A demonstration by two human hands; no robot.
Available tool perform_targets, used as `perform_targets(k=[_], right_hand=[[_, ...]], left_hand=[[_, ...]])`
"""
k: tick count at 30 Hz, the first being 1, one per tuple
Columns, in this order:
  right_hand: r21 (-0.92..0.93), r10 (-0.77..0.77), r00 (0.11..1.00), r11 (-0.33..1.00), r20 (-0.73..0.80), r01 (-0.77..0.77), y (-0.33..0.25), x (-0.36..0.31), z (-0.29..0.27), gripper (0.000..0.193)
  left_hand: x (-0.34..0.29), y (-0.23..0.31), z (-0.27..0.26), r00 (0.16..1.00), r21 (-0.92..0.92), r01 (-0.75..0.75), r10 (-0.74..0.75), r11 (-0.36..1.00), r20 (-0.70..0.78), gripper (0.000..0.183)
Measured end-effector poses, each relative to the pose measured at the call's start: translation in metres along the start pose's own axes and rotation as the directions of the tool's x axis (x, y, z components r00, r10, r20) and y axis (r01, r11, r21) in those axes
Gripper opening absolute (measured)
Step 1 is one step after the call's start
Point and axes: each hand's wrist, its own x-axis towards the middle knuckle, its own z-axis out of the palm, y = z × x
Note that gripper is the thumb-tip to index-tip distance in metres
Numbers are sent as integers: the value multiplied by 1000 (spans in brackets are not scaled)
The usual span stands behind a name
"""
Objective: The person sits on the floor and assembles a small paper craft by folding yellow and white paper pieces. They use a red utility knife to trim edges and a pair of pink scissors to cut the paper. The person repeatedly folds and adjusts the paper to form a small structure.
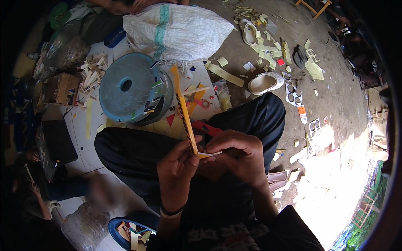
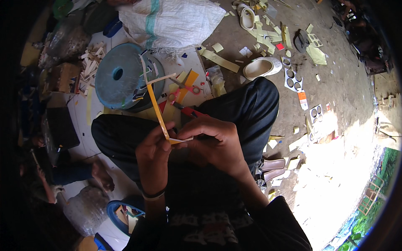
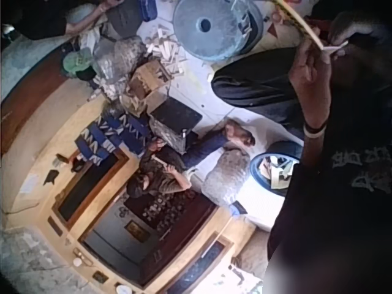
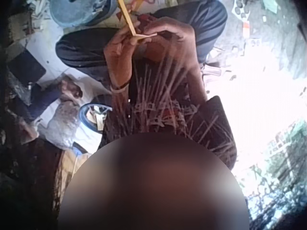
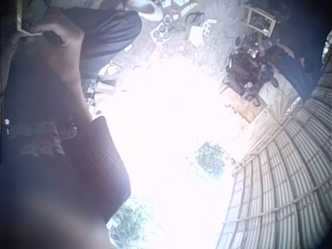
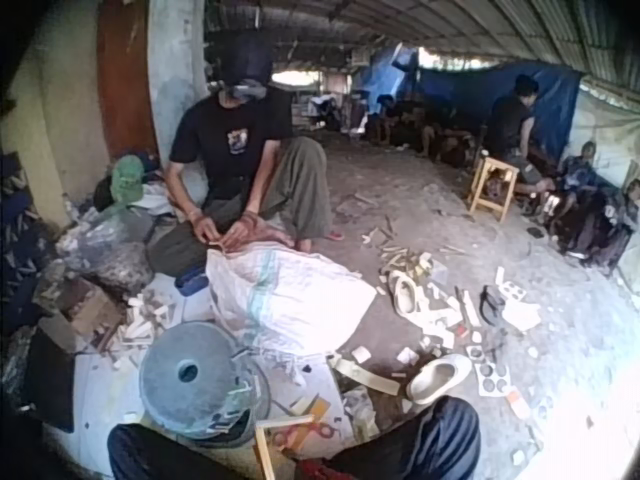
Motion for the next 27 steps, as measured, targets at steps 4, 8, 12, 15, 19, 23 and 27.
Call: perform_targets(k=[4, 8, 12, 15, 19, 23, 27], right_hand=[[-46, -26, 1000, 999, -11, 25, -2, 0, 2, 25], [-80, -49, 999, 996, -10, 48, -3, 1, 2, 26], [-103, -65, 998, 993, -23, 62, -3, 0, 3, 25], [-137, -97, 995, 986, -15, 94, -2, -1, 3, 25], [-202, -158, 987, 967, 6, 156, -4, 1, 3, 26], [-154, -115, 992, 981, 45, 120, -11, 2, 2, 25], [-88, -92, 995, 992, 37, 95, -12, 2, 6, 27]], left_hand=[[-2, 0, -1, 1000, 8, -23, 23, 1000, 5, 44], [-3, -2, -3, 1000, -29, -7, 7, 1000, -1, 42], [-5, -5, -1, 1000, -49, -10, 8, 999, -30, 41], [-7, -7, 3, 995, -10, -25, 24, 1000, -92, 40], [-11, -9, 7, 988, 62, -69, 77, 996, -135, 40], [-12, -7, 8, 986, 75, -113, 121, 991, -114, 41], [-10, -8, 9, 976, 144, -179, 194, 973, -97, 40]])
